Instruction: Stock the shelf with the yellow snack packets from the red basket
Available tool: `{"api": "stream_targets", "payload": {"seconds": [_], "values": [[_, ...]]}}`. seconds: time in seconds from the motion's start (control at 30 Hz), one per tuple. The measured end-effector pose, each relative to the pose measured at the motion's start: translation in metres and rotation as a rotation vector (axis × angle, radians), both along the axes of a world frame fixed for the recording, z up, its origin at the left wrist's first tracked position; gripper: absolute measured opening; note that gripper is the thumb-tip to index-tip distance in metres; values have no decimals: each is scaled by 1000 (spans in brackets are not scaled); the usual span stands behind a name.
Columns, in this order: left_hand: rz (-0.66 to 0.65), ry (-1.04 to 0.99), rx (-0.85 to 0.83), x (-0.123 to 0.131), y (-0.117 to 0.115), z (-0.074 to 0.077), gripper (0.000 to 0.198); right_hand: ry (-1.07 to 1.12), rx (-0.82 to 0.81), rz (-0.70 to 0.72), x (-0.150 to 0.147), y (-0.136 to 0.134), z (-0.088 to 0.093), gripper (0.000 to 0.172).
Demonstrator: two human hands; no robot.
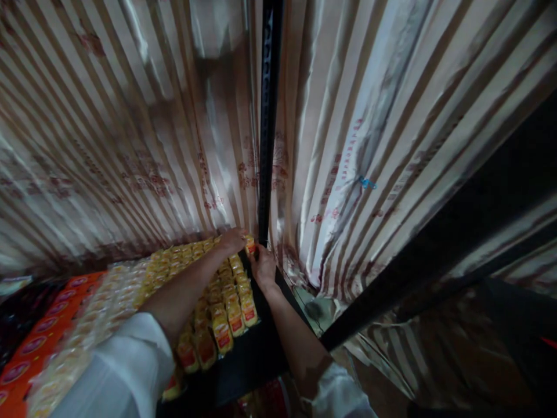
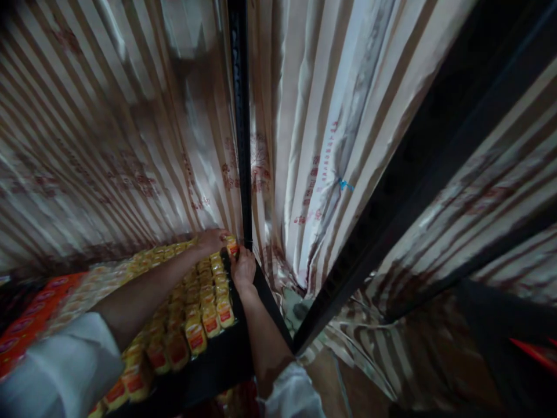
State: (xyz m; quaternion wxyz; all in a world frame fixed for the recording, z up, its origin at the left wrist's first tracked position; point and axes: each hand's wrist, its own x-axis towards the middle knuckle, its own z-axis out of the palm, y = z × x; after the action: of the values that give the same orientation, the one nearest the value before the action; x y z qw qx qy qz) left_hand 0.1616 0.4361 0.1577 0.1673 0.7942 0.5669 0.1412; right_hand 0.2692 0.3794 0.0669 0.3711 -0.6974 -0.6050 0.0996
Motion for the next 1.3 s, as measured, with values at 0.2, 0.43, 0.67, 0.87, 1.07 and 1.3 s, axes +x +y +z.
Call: {"api": "stream_targets", "payload": {"seconds": [0.2,0.43,0.67,0.87,1.07,1.3], "values": [[-30,134,52,-2,11,-21,36,-41,-60,-9,-5,13,-14,33],[-61,243,81,-6,23,-35,27,-36,-124,15,-13,30,-29,27],[-41,311,164,-12,30,-38,31,42,-90,30,-11,37,-33,21],[-134,353,178,-11,20,-27,27,22,-83,46,-13,41,-31,15],[-105,381,138,-8,16,-27,23,65,-135,79,-15,45,-37,18],[-91,345,177,-9,12,-24,25,174,-96,79,-13,45,-47,30]]}}
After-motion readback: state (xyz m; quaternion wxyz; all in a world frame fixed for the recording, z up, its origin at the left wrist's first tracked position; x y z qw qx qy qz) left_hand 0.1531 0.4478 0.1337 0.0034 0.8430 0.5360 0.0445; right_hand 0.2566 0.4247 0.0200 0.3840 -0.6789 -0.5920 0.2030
